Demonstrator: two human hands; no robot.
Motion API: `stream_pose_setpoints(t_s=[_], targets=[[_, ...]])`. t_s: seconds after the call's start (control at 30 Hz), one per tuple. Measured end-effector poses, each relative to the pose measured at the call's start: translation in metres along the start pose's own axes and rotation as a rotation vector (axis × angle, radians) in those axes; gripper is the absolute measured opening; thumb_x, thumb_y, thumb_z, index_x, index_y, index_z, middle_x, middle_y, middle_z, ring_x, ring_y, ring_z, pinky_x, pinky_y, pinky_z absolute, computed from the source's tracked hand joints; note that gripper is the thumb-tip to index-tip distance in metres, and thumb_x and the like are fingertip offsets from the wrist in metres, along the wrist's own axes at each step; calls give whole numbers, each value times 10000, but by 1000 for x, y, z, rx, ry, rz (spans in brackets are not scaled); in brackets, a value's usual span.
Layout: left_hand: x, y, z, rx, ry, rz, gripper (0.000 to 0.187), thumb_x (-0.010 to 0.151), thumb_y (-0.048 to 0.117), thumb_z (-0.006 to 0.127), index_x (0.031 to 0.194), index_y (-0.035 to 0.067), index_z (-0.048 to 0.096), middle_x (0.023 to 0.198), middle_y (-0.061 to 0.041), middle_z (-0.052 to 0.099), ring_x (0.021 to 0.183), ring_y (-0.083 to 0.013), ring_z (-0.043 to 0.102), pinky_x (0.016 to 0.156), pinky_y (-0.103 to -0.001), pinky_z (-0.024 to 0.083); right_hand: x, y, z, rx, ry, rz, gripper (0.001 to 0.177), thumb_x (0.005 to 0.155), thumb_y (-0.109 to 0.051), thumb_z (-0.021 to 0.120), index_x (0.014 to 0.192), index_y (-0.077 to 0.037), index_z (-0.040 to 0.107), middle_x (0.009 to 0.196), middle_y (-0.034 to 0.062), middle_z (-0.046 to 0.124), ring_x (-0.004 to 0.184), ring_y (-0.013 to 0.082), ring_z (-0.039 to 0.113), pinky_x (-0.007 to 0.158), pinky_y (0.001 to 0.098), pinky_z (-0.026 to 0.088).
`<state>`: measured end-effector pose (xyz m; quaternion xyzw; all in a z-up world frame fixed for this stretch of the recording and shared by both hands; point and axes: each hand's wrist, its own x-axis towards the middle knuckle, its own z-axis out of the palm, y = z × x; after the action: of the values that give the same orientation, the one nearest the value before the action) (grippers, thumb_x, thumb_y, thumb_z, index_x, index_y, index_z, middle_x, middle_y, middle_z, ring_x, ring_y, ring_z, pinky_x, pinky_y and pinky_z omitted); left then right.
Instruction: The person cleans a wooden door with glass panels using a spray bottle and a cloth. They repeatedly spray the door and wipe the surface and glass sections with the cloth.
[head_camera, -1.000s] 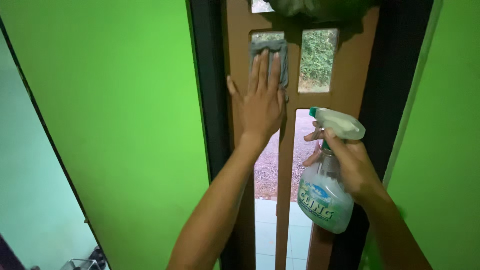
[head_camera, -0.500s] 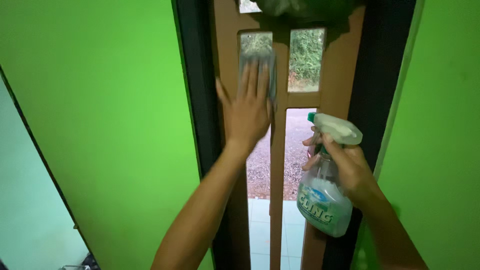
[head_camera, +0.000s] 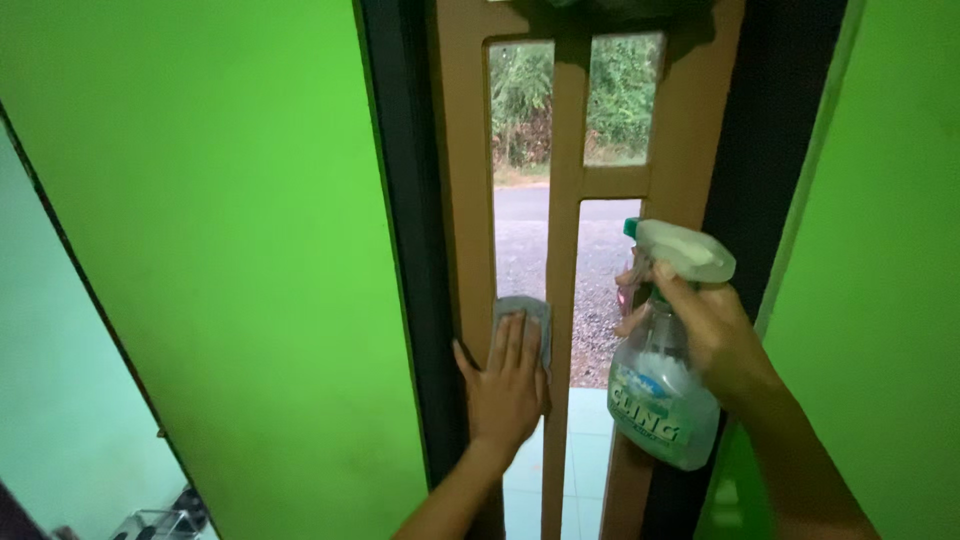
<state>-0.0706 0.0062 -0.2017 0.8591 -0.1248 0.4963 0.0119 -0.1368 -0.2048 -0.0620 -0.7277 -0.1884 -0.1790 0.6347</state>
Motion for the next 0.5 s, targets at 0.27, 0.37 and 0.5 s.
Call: stream_pose_setpoints(t_s=[0.27, 0.37, 0.5], targets=[[208, -28, -59, -20, 230, 7, 748, 976, 319, 545, 1639, 156, 241, 1717, -83, 196, 1568, -233, 239, 1158, -743, 168, 0, -12, -1, 47, -61, -177, 426, 1065, -317, 372, 1252, 35, 525, 1051, 168, 652, 812, 228, 692, 778, 386, 601], [217, -34, -60, 63, 289, 41, 711, 1011, 333, 523, 1639, 172, 231, 1709, -59, 198, 1564, -214, 236, 1162, -764, 143, -2, -13, -1, 14, -39, -160, 429, 1065, -322, 365, 1250, 29, 527, 1032, 160, 662, 797, 223, 709, 774, 372, 615], [153, -29, -44, 66, 241, 48, 685, 1013, 350, 529, 1632, 185, 286, 1703, -53, 241, 1575, -203, 229, 1182, -756, 134, -2, -13, -5, 70, -50, -160, 448, 1048, -327, 420, 1294, 36, 511, 1057, 165, 662, 804, 247, 690, 748, 399, 591]])
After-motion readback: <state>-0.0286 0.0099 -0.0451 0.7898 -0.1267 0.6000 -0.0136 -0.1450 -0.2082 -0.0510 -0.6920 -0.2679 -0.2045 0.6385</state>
